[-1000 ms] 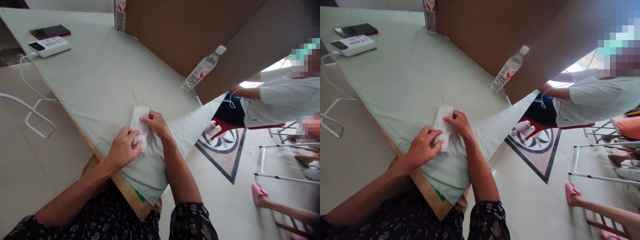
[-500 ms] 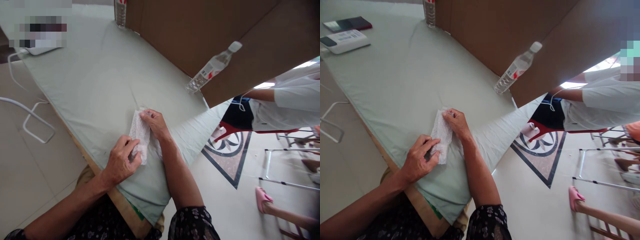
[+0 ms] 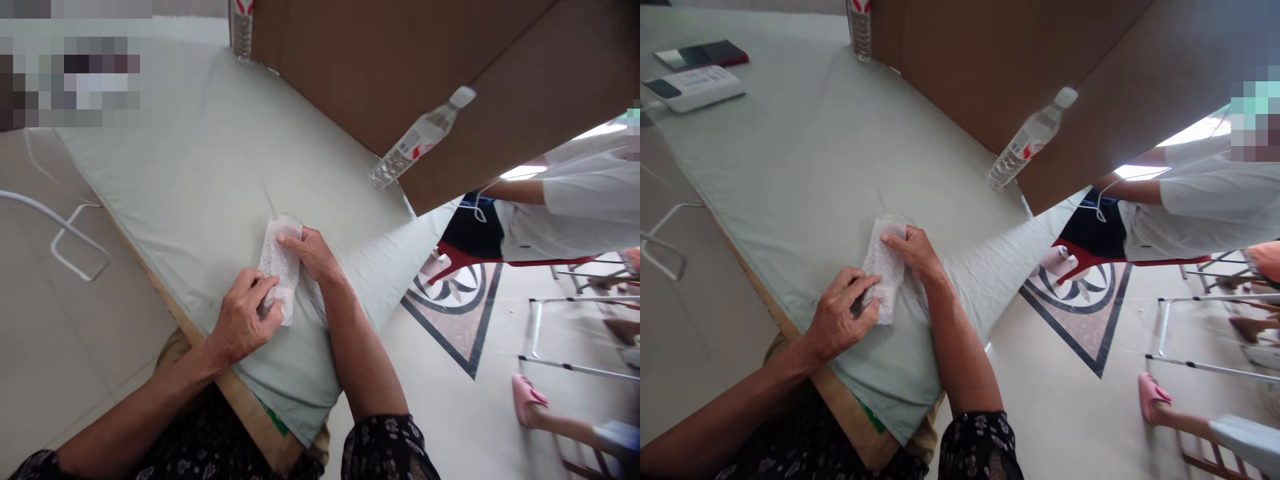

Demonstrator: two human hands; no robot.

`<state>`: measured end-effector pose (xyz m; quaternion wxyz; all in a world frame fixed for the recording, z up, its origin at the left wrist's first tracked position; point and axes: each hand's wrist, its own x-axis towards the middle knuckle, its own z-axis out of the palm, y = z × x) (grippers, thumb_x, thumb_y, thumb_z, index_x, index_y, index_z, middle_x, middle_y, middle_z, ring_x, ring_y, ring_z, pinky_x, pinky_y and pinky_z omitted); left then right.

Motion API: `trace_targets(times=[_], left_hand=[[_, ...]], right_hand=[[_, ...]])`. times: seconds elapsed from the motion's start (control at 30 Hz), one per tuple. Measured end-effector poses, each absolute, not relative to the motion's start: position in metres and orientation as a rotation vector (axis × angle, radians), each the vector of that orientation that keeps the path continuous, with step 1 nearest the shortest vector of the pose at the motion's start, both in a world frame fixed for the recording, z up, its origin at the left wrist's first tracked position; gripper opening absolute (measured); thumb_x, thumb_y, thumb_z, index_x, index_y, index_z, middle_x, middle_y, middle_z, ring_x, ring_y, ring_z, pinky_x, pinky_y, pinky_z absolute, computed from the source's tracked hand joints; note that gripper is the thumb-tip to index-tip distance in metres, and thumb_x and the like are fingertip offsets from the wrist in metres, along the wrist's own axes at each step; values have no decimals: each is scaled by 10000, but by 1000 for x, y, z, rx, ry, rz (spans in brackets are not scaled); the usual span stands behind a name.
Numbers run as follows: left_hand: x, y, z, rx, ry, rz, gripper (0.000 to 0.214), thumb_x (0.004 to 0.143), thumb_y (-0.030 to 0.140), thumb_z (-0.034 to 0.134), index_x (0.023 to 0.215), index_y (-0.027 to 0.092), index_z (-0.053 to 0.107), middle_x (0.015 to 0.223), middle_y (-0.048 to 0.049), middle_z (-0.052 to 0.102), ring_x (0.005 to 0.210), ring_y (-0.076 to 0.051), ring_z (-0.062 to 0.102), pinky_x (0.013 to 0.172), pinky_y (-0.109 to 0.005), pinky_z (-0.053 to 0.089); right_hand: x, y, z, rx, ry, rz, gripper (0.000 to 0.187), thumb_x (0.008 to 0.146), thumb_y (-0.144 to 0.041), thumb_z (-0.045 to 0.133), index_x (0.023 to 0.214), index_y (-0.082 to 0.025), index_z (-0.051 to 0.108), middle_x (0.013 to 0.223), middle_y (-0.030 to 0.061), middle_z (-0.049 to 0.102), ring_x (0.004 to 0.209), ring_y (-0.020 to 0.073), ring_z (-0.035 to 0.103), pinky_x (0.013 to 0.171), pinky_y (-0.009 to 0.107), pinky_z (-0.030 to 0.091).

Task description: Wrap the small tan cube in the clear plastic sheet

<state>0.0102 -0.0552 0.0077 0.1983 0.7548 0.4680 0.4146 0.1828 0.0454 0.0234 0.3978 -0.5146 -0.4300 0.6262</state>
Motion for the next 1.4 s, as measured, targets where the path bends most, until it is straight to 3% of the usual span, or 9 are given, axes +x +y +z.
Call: trace_targets(times=[0.23, 0.53, 0.83, 1.03, 1.2, 1.3, 1.4], left_hand=[[11, -53, 5, 2108, 1304, 1163, 278, 895, 217, 584, 1135, 177, 719, 966, -73, 615, 873, -201, 654, 813, -327, 596], [10, -51, 5, 2070, 1287, 1175, 258, 895, 218, 590, 1104, 169, 732, 973, -72, 618, 872, -199, 650, 814, -327, 590], [9, -47, 2, 2004, 1347, 1123, 265, 847, 238, 632, 1100, 197, 701, 992, -56, 625, 887, -195, 642, 859, -338, 584], [4, -46, 1, 1846, 1512, 1131, 324, 774, 298, 764, 991, 219, 536, 968, -32, 598, 914, -203, 628, 887, -384, 570], [-2, -39, 0, 1878, 1435, 1204, 491, 801, 270, 756, 1236, 224, 533, 1274, -119, 601, 1238, -277, 593, 1095, -465, 514], [-7, -34, -1, 1971, 1305, 1120, 383, 820, 234, 708, 1186, 216, 598, 1313, -123, 613, 1367, -282, 539, 1180, -461, 467], [-14, -31, 0, 2020, 1212, 1051, 256, 859, 219, 626, 1113, 189, 638, 1301, -136, 644, 1340, -281, 579, 1164, -467, 486]], right_hand=[[176, 49, 28, -1269, -1070, 1555, 438, 664, -569, 847, 893, -216, 726, 866, 16, 741, 774, 158, 653, 745, 280, 543], [175, 27, 23, -1286, -1027, 1571, 451, 605, -561, 892, 810, -205, 703, 758, -5, 700, 686, 146, 606, 671, 279, 518], [162, -5, 38, -1219, -1107, 1395, 380, 748, -578, 826, 892, -231, 771, 930, 23, 758, 899, 183, 688, 863, 322, 572], [156, -37, 44, -1215, -1289, 1237, 365, 898, -607, 696, 899, -253, 781, 919, 25, 728, 929, 196, 676, 839, 312, 561], [151, -58, 41, -1205, -1578, 1019, 255, 1017, -433, 591, 1062, -317, 814, 1196, 37, 761, 1241, 245, 658, 1115, 419, 496], [149, -69, 34, -1268, -1741, 792, 266, 1009, -291, 585, 1149, -335, 806, 1398, 35, 698, 1373, 240, 590, 1216, 461, 424], [150, -78, 21, -1308, -1862, 652, 342, 1007, -224, 560, 1244, -344, 775, 1472, 37, 663, 1393, 238, 578, 1230, 499, 409]])
